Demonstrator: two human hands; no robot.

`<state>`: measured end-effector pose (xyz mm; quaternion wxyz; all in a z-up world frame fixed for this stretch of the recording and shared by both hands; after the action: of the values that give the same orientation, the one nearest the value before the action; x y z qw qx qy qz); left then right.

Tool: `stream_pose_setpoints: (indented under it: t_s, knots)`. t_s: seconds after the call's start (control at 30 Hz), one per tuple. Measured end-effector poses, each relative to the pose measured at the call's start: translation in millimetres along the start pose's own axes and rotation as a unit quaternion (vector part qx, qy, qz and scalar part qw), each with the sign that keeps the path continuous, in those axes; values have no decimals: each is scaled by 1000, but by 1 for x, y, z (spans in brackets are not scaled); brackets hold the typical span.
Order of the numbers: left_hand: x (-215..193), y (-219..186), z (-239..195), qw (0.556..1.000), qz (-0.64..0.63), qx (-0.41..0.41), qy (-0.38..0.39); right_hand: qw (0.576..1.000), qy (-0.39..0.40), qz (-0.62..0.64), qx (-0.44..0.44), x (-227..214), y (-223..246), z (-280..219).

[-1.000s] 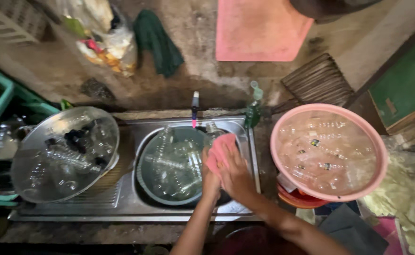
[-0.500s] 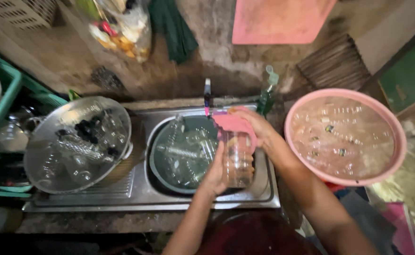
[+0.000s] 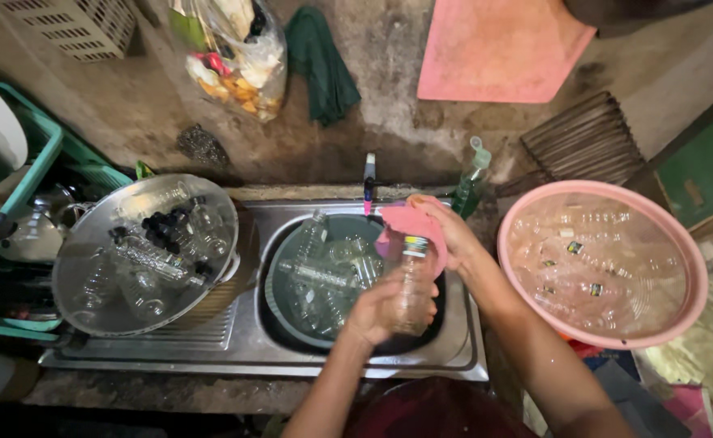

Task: The person washes multiple clear plastic bottles one by one in a kitchen sink using a pink cloth and running water. After washing, the bottles are placed into a pink mesh basket. The person briefly moves a green plastic chair and handles a plastic bag before returning to the sink.

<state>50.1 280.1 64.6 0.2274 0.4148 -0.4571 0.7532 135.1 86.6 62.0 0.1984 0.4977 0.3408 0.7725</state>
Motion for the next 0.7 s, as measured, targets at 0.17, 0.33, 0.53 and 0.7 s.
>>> stream_pose_setpoints:
  t_s: [0.17,0.33,0.53,0.7]
  knots:
    - [-6,-5,1,999,-36,-14,2,983,-155,-70,65,-1,-1,2]
    - [-26,-13,5,890,412,0,-197,937,-269,-198,104,5,-3,6]
    - [-47,12,17,910,319,6,-266,957,-263,-69,102,0,-15,5]
    - [-84,0,10,822,373,30,-430,987,-131,-79,-43,34,-74,-25]
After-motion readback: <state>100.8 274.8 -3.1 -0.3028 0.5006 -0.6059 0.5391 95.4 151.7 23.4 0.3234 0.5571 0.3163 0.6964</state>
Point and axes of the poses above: each hand's wrist, its own z-axis towards the middle knuckle, its own x-axis out of the palm, y = z × x, the point moved 2 cm from there along z, towards the middle knuckle, and after that the axes turned 13 degrees about y, right-handed, at the moved point
